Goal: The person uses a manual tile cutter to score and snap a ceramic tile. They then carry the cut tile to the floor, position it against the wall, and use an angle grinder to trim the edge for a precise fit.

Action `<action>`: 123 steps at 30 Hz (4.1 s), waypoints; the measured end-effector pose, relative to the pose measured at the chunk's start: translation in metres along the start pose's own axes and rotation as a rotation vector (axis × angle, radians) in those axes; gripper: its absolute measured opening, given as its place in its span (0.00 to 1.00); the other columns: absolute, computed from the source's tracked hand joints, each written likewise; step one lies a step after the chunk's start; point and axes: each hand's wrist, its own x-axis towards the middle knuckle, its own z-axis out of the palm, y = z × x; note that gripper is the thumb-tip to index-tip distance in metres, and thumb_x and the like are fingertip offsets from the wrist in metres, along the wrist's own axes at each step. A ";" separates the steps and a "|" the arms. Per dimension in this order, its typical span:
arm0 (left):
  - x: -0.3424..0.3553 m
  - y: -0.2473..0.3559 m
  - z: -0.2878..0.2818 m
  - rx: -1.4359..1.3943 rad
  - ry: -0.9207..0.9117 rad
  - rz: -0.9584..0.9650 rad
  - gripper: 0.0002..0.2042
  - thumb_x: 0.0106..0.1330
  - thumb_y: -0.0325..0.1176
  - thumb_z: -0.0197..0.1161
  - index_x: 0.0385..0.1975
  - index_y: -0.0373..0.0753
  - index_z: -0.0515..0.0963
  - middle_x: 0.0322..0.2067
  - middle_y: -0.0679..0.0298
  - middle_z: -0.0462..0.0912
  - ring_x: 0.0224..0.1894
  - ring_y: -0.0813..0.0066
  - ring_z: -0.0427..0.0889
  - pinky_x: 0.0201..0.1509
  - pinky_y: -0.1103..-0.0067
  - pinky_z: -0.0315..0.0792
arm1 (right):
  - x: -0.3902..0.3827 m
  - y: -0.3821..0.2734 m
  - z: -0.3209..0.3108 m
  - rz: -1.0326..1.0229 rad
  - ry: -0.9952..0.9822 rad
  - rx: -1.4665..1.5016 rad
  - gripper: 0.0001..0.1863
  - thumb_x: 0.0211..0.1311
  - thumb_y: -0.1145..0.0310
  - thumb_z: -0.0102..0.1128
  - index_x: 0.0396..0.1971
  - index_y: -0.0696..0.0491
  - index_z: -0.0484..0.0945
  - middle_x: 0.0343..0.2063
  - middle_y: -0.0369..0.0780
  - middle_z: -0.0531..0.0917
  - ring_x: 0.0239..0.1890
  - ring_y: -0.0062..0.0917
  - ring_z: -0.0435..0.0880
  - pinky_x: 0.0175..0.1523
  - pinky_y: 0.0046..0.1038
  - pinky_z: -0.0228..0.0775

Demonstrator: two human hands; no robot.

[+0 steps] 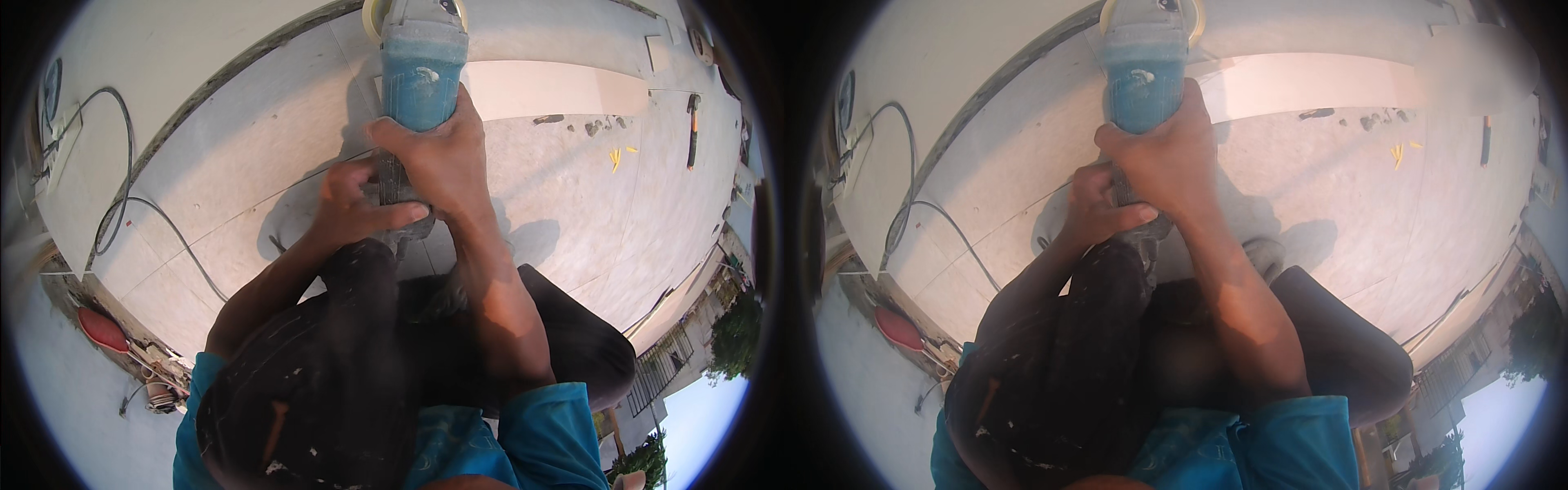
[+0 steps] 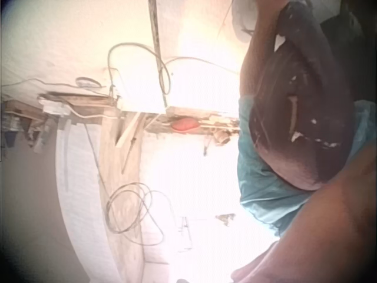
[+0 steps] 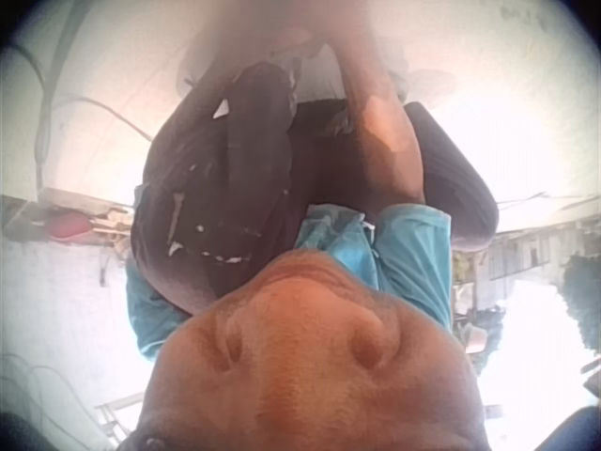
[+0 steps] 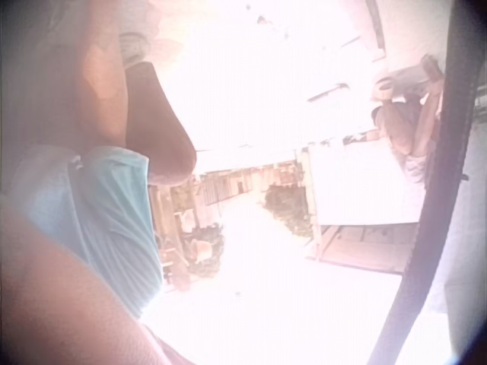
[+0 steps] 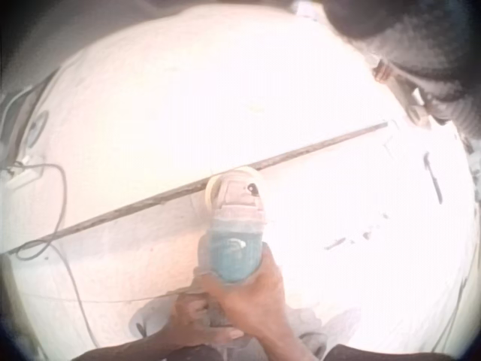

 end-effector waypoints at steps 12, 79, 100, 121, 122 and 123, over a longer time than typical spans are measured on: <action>0.000 0.001 -0.001 -0.016 0.004 -0.018 0.22 0.48 0.42 0.77 0.38 0.32 0.82 0.32 0.61 0.86 0.36 0.76 0.85 0.44 0.78 0.76 | 0.000 -0.002 0.000 0.022 -0.011 0.001 0.30 0.43 0.67 0.72 0.47 0.64 0.74 0.37 0.43 0.83 0.39 0.27 0.83 0.43 0.28 0.76; 0.009 0.039 -0.013 0.295 0.370 0.938 0.21 0.45 0.25 0.81 0.41 0.34 0.83 0.42 0.62 0.78 0.34 0.78 0.85 0.40 0.81 0.87 | -0.010 -0.081 -0.018 -0.377 0.342 0.381 0.29 0.42 0.67 0.73 0.43 0.64 0.69 0.34 0.42 0.78 0.36 0.26 0.77 0.44 0.29 0.72; 0.065 0.080 -0.057 -0.822 -0.666 0.373 0.29 0.57 0.39 0.70 0.54 0.29 0.70 0.42 0.54 0.81 0.44 0.67 0.82 0.46 0.71 0.78 | -0.025 -0.158 0.035 -0.368 -0.088 -0.024 0.21 0.48 0.69 0.69 0.42 0.62 0.76 0.35 0.41 0.82 0.36 0.26 0.81 0.44 0.26 0.71; -0.217 0.075 -0.141 -0.566 0.835 0.645 0.28 0.54 0.38 0.69 0.52 0.30 0.70 0.39 0.52 0.79 0.32 0.66 0.85 0.32 0.74 0.82 | -0.098 -0.186 0.185 -0.999 -1.154 -0.572 0.33 0.57 0.48 0.68 0.51 0.60 0.75 0.43 0.48 0.83 0.46 0.36 0.84 0.52 0.35 0.75; -0.234 0.062 -0.139 -0.447 0.993 0.556 0.30 0.54 0.41 0.69 0.53 0.30 0.69 0.39 0.50 0.79 0.34 0.67 0.84 0.32 0.75 0.82 | -0.093 -0.182 0.172 -1.190 -1.082 -0.643 0.31 0.59 0.50 0.67 0.51 0.60 0.75 0.41 0.48 0.84 0.45 0.37 0.84 0.51 0.36 0.76; -0.256 0.054 -0.134 -0.418 1.118 0.456 0.30 0.54 0.40 0.69 0.54 0.30 0.69 0.41 0.53 0.77 0.35 0.67 0.84 0.34 0.74 0.82 | -0.091 -0.184 0.153 -1.156 -1.156 -0.718 0.28 0.61 0.51 0.66 0.52 0.57 0.75 0.45 0.48 0.83 0.52 0.40 0.80 0.58 0.39 0.70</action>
